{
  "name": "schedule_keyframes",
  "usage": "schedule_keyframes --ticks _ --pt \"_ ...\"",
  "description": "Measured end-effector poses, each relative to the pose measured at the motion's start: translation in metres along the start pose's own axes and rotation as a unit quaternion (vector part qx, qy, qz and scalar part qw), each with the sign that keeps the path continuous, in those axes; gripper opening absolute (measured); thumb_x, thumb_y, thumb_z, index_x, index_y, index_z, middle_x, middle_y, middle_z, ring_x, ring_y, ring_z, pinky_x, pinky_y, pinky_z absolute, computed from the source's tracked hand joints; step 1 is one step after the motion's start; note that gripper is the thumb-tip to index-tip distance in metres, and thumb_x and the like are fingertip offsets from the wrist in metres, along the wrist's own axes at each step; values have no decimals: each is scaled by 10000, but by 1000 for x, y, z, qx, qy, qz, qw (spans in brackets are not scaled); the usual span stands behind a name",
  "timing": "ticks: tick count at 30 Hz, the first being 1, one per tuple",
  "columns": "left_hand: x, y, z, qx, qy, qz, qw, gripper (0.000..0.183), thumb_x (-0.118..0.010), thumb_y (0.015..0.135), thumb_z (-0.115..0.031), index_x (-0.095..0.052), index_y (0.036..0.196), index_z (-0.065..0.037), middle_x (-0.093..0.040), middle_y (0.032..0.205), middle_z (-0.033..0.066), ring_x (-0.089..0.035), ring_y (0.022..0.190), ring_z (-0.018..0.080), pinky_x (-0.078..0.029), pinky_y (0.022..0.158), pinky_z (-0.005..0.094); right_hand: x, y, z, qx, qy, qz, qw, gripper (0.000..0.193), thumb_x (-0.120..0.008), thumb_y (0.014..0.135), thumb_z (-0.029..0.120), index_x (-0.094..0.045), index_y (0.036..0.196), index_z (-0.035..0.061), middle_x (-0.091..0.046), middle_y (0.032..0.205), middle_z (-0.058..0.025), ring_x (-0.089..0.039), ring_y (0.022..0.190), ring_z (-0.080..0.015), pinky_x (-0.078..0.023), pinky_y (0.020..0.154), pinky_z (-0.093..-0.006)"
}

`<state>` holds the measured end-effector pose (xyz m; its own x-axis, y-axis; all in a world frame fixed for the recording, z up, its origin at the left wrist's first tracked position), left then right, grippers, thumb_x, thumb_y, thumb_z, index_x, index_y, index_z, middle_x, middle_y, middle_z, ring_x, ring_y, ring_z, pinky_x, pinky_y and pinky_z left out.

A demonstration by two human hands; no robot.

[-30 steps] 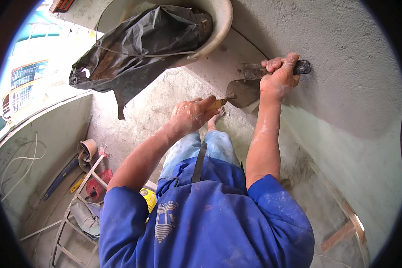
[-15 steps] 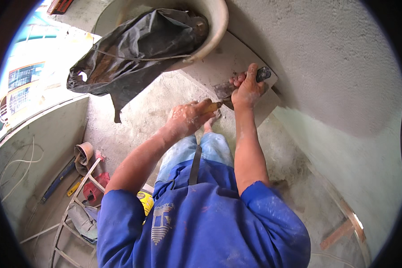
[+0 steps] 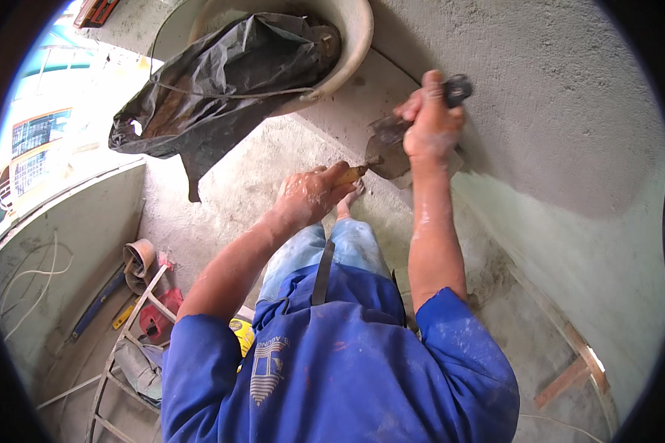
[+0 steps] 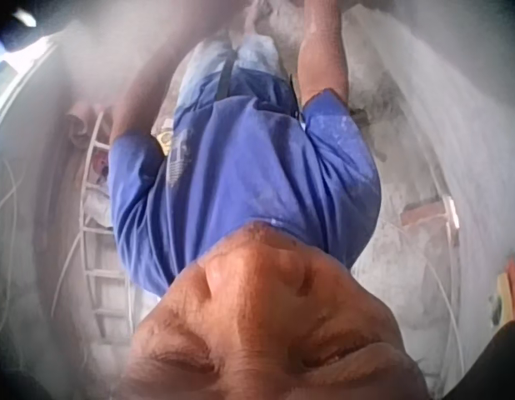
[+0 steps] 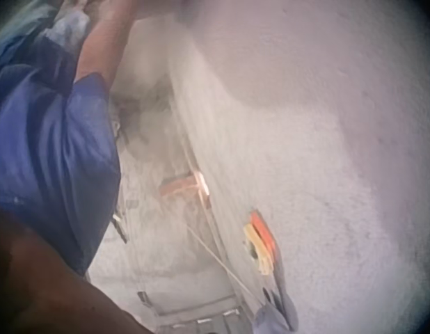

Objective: The person scoops plaster from a bucket and applies it to a wall using a trowel and a smaller finishing tool. They smooth the surface, scrape excess material, and later wash their hands in a bucket of water.

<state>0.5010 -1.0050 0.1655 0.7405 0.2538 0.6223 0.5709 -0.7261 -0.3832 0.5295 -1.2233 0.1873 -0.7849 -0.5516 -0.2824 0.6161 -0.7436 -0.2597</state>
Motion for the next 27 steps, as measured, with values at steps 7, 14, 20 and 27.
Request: schedule_keyframes --ticks 7,14,20,27 --pt "-2 1 1 30 -8 7 999 359 -577 988 -373 -549 1244 -122 -683 1032 213 -672 928 419 -528 752 505 49 -18 -44 -47 -90 -44 994 466 -770 890 364 -470 650 100 -456 528 3 -443 438 -124 -475 460 -343" --pt "-32 -16 -4 99 -54 -14 994 401 -558 1000 -360 -507 1247 -48 -679 1027 265 -656 951 458 -508 784 536 42 -13 17 31 -85 -41 995 441 -794 864 392 -530 710 74 -522 544 1 -493 432 -100 -461 437 -289" --pt "-46 -16 -5 112 -87 -10 990 393 -549 1007 -345 -467 1232 -33 -663 963 310 -644 904 497 -492 763 562 48 -16 -21 3 -140 -12 990 405 -815 844 382 -561 749 80 -506 541 11 -470 429 -99 -455 412 -291" --pt "-51 -14 -6 95 -125 -40 987 379 -569 1001 -307 -444 1228 -31 -661 901 310 -644 846 511 -488 718 568 47 -24 -34 -12 -224 -10 974 431 -792 861 405 -552 715 79 -493 527 10 -468 415 -110 -458 415 -300"
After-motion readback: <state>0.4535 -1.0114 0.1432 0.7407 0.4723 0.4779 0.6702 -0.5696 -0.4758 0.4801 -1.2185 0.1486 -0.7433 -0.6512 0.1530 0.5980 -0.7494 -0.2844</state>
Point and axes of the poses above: each hand's wrist, its own y-axis towards the middle knuckle, its own x-axis out of the back of the hand, z = x × y, the point moved 8 cm from there along y, towards the middle knuckle
